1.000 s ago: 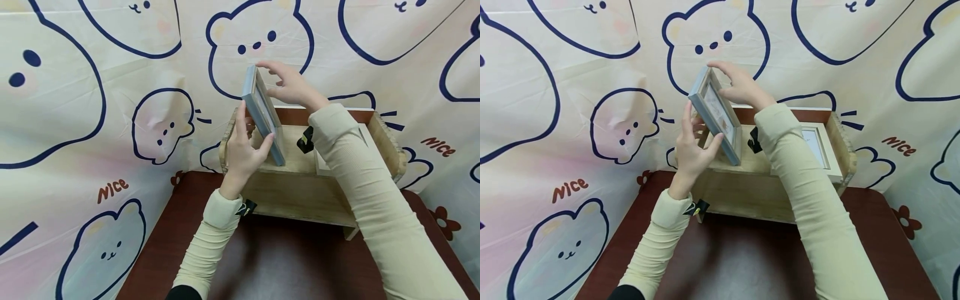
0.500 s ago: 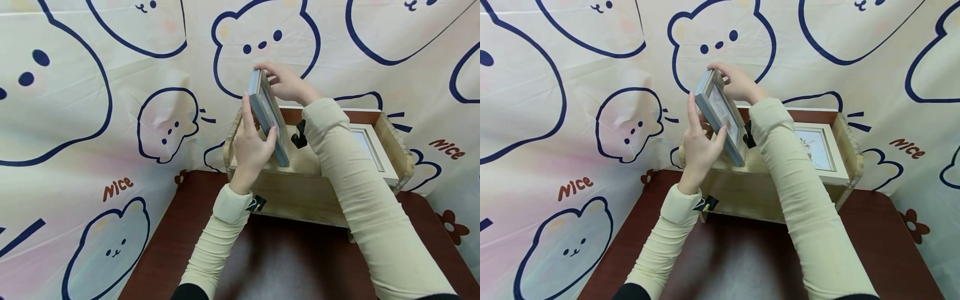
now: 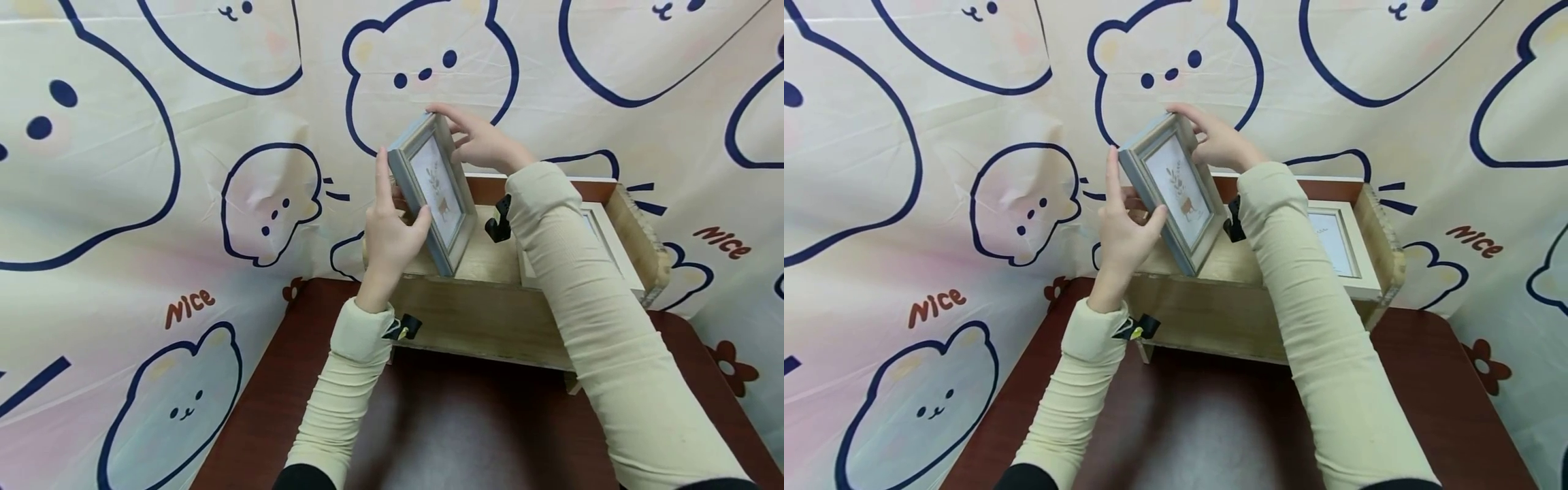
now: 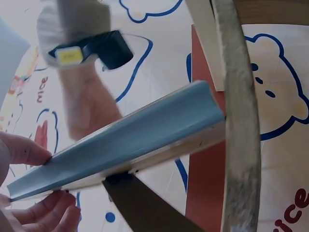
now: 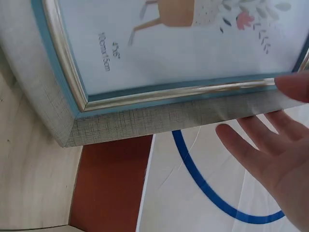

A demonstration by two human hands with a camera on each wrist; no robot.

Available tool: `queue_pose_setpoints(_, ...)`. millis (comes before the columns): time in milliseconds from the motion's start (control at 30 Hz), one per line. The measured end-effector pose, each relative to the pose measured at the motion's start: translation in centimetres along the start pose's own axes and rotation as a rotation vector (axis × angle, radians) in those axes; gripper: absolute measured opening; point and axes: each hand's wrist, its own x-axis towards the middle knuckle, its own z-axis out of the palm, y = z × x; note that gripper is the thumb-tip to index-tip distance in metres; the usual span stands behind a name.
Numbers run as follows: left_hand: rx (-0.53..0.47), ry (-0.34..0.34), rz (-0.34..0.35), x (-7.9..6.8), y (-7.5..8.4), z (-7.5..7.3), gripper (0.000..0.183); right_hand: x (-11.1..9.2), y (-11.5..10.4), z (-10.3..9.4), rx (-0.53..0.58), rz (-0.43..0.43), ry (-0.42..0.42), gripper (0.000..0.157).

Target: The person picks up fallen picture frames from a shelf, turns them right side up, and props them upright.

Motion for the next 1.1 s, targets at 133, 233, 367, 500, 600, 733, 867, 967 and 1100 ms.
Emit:
queue_pose_setpoints(133, -0.041, -0.037, -0.011, 0.3, -0.4, -0.6, 0.083, -0.2, 0.4, -0.3, 0.054, 0.020, -0.032, 0.086)
queue_pose_setpoints(233, -0.028, -0.051, -0.005, 0.6, -0.5, -1.0, 0.083, -0.4, 0.5, -0.5, 0.065, 0.032, -0.039, 0.086)
queue_pose_setpoints(367, -0.008, -0.075, -0.015, 0.9, -0.6, -1.4, 0.084, -0.8, 0.6, -0.6, 0.087, 0.047, -0.043, 0.087)
queue_pose_setpoints(500, -0.011, -0.115, -0.034, 1.2, -0.8, -1.8, 0.085, -1.2, 0.8, -0.8, 0.084, 0.048, -0.036, 0.086)
queue_pose_setpoints(600, -0.016, -0.145, -0.048, 1.6, -1.0, -2.1, 0.086, -1.5, 1.0, -1.0, 0.067, 0.043, -0.029, 0.086)
queue_pose_setpoints(733, -0.028, -0.184, -0.071, 2.1, -1.3, -2.7, 0.085, -2.0, 1.3, -1.3, 0.047, 0.043, -0.021, 0.085)
queue_pose_setpoints(867, -0.033, -0.233, -0.098, 2.6, -1.6, -3.3, 0.085, -2.5, 1.4, -1.6, 0.038, 0.041, -0.022, 0.085)
queue_pose_setpoints(967, -0.037, -0.275, -0.130, 3.0, -1.7, -3.6, 0.084, -2.7, 1.3, -1.8, 0.021, 0.043, -0.018, 0.086)
queue_pose_setpoints(1100, -0.035, -0.337, -0.194, 3.6, -2.0, -3.9, 0.083, -3.1, 1.3, -2.0, 0.005, 0.046, -0.017, 0.089)
